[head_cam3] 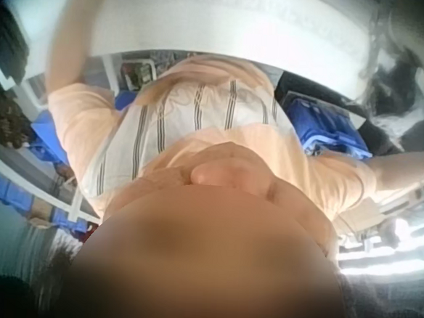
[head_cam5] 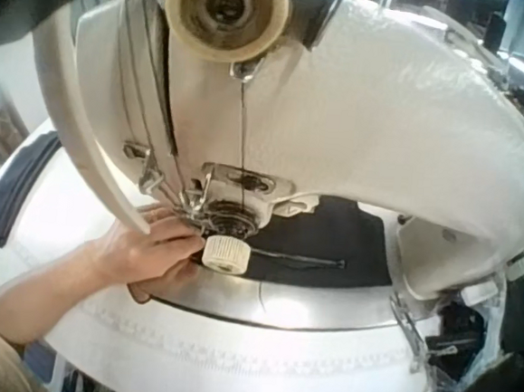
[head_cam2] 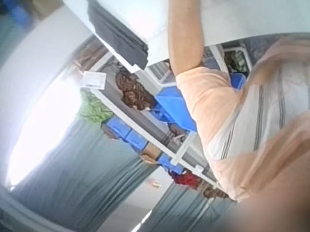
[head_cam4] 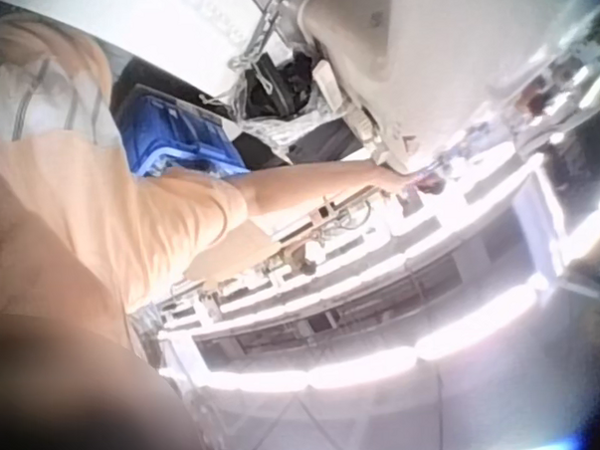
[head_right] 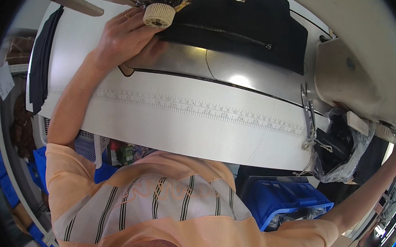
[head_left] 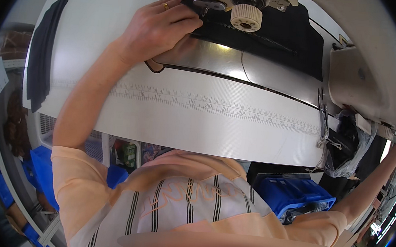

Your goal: Sewing a black fabric component using an industrial sewing machine, including trimming threads with a hand tool.

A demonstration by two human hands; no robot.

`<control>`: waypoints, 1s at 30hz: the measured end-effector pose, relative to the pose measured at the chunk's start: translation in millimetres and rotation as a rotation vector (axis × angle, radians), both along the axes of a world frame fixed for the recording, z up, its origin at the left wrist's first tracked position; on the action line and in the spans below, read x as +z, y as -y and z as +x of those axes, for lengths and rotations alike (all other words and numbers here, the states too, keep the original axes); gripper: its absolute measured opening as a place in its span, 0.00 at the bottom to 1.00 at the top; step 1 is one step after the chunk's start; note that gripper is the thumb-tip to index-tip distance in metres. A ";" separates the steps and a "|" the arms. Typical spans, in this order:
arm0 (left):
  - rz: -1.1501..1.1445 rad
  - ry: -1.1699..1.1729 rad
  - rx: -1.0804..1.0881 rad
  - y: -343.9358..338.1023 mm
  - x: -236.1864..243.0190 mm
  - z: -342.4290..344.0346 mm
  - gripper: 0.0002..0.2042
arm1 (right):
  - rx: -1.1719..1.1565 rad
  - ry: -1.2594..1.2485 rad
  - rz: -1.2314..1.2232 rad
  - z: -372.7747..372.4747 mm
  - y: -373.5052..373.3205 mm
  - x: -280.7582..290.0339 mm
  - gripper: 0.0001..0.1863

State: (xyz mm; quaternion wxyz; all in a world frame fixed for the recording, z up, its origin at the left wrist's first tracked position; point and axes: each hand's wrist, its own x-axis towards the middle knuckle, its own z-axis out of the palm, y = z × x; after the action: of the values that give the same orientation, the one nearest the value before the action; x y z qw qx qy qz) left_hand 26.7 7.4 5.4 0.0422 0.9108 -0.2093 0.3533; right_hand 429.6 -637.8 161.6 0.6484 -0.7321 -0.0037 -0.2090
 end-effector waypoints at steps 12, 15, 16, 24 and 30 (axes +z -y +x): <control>-0.035 -0.016 -0.007 -1.4 -1.7 -0.8 0.14 | -0.008 -0.040 -0.055 1.2 -15.6 18.1 0.24; -0.041 -0.018 -0.013 -1.6 -2.6 -0.6 0.14 | -0.019 0.059 0.004 -4.9 -17.0 -4.9 0.24; -0.047 -0.003 -0.019 -1.8 -2.9 -0.5 0.14 | -0.012 0.083 0.031 -6.2 -17.0 -13.1 0.23; -0.085 -0.045 -0.033 -3.6 -4.8 -0.4 0.12 | 0.042 -0.107 0.023 -6.1 -24.0 14.3 0.24; -0.087 -0.025 -0.045 -4.0 -5.2 1.3 0.12 | 0.114 0.279 0.453 -16.2 -19.7 -42.0 0.25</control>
State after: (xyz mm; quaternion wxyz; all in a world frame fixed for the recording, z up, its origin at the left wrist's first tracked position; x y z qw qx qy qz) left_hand 28.0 11.4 0.2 0.0922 0.9074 -0.2139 0.3498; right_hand 413.4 -618.0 119.6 0.7996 -0.5310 -0.0872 -0.2667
